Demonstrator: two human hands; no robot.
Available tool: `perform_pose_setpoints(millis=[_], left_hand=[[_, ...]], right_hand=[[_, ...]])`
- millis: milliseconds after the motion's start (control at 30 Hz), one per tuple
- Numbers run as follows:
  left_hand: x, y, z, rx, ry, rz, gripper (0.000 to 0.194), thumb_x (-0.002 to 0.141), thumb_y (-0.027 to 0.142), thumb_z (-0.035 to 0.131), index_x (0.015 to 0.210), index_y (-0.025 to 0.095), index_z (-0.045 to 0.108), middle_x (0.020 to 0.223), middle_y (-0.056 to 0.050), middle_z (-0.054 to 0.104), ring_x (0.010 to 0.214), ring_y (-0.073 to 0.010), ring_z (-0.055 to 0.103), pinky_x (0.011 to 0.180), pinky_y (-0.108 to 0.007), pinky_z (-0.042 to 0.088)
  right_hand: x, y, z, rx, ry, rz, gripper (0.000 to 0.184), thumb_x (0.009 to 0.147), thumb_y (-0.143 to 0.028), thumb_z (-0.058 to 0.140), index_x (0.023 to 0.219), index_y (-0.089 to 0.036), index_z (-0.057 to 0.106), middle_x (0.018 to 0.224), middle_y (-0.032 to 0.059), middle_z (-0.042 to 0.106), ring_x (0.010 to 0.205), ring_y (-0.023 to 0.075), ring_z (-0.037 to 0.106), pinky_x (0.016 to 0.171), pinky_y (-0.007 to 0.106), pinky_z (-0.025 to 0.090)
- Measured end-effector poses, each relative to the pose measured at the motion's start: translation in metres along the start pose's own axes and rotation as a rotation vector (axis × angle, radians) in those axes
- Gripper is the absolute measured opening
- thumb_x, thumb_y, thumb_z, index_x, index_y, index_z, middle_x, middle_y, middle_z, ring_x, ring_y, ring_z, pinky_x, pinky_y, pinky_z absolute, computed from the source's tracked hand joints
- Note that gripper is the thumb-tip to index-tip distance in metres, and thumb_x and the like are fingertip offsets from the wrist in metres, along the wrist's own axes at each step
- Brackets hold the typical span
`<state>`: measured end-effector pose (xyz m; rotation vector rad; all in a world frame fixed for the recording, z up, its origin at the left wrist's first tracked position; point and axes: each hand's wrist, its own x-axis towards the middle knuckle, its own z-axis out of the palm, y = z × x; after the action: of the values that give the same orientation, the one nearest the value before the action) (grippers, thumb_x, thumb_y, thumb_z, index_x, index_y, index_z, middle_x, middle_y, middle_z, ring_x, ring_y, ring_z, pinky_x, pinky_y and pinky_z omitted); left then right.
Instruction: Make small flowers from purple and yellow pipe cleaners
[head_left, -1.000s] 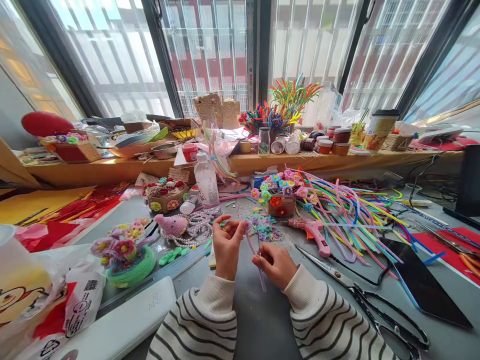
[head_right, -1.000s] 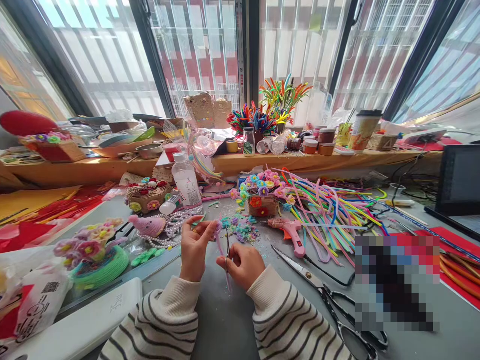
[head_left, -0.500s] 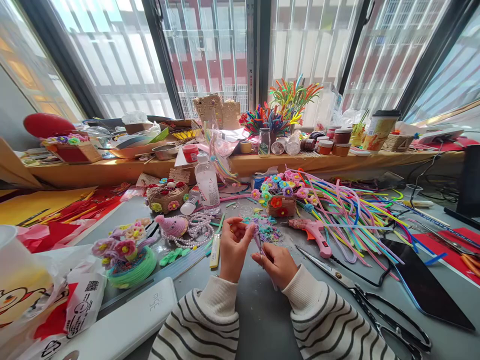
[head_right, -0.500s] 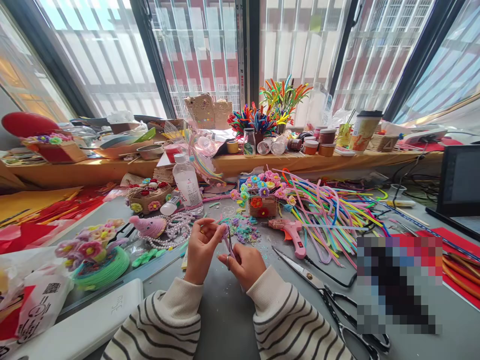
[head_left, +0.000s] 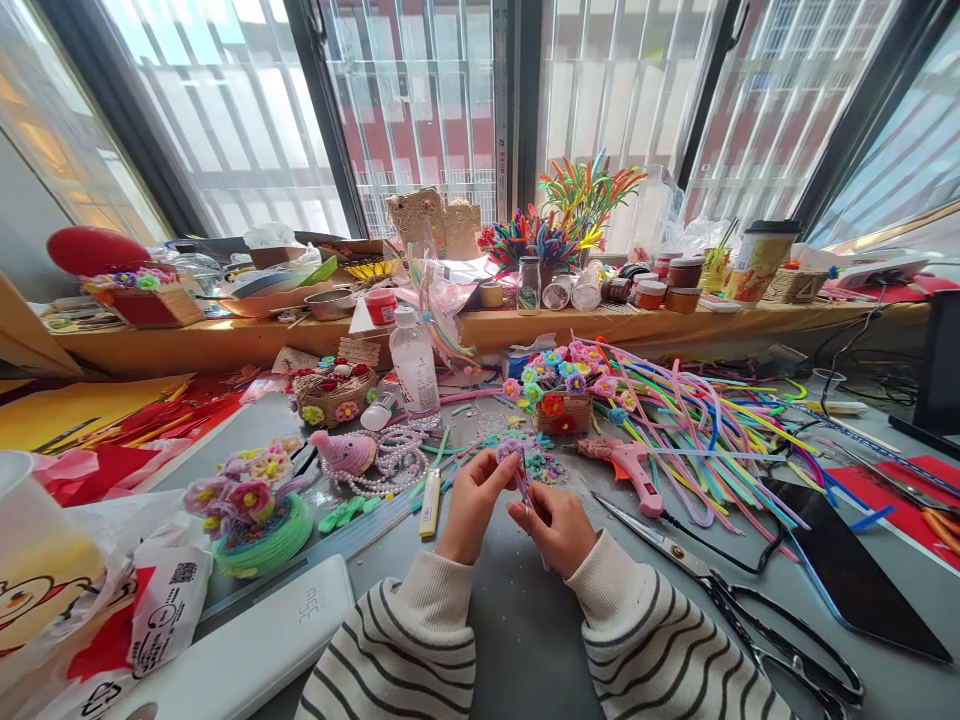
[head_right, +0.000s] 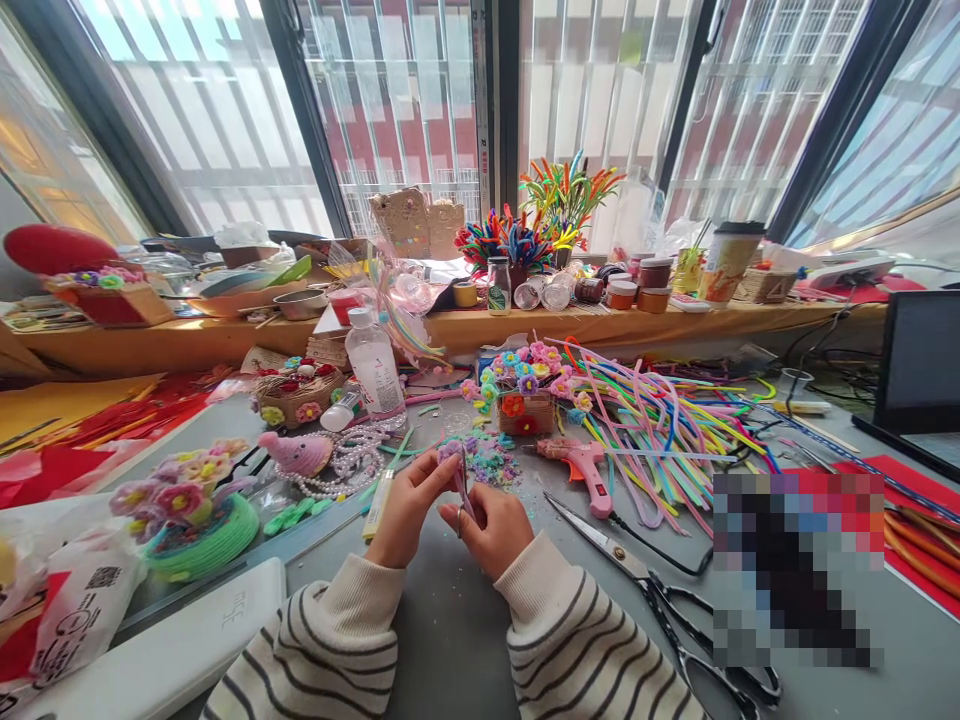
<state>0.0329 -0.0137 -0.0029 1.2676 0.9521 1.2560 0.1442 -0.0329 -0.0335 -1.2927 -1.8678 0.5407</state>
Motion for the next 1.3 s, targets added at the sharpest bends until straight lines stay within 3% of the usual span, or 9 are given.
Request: perform_pose_setpoints(millis=[300,600,867,1067,1300], left_hand=[[-0.0002,-0.0009,-0.001,-0.009,0.002,0.013,0.017,0.066,0.03,0.052,0.059,0.015,0.049,0.055,0.005,0.046,0.056,-0.0073,0.043,0.059,-0.02,0.038],[0.0012,0.0008,-0.0001,-0.049,0.049,0.009,0.018,0.064,0.029,0.054,0.075,0.014,0.055,0.067,0.0,0.054,0.062,-0.0099,0.05,0.063,-0.023,0.042],[0.0019,0.0009,-0.002,-0.196,0.105,0.037,0.018,0.064,0.027,0.054,0.079,0.016,0.053,0.076,-0.001,0.057,0.071,-0.0126,0.055,0.072,-0.029,0.043],[0.0027,0.0008,-0.0048,-0.082,0.177,0.079,0.025,0.063,0.025,0.057,0.086,0.016,0.053,0.074,-0.001,0.057,0.064,-0.0096,0.054,0.06,-0.021,0.043],[0.002,-0.0009,-0.0031,-0.037,0.174,0.124,0.017,0.062,0.023,0.058,0.074,0.014,0.05,0.065,0.001,0.056,0.059,-0.0088,0.053,0.053,-0.019,0.041]], right_hand=[[0.0002,0.0022,-0.0001,0.015,-0.007,-0.017,0.039,0.074,-0.049,0.032,0.052,-0.018,0.036,0.046,-0.0032,0.039,0.044,0.0083,0.035,0.044,0.02,0.025],[0.0011,0.0011,-0.002,0.023,0.031,0.015,0.041,0.072,-0.05,0.034,0.047,-0.018,0.034,0.042,-0.0048,0.033,0.04,0.0071,0.029,0.041,0.02,0.022],[-0.0004,-0.0004,-0.0017,0.082,-0.035,-0.048,0.049,0.073,-0.058,0.02,0.064,-0.017,0.045,0.053,-0.0019,0.044,0.048,0.0092,0.04,0.045,0.02,0.029],[0.0009,0.0018,0.0011,0.029,-0.003,-0.075,0.047,0.073,-0.058,0.025,0.063,-0.016,0.046,0.061,-0.0008,0.043,0.055,0.0099,0.04,0.051,0.02,0.03],[0.0005,0.0039,0.0029,-0.006,-0.035,-0.089,0.047,0.071,-0.058,0.027,0.058,-0.016,0.045,0.058,-0.0012,0.043,0.053,0.0093,0.038,0.049,0.021,0.029]])
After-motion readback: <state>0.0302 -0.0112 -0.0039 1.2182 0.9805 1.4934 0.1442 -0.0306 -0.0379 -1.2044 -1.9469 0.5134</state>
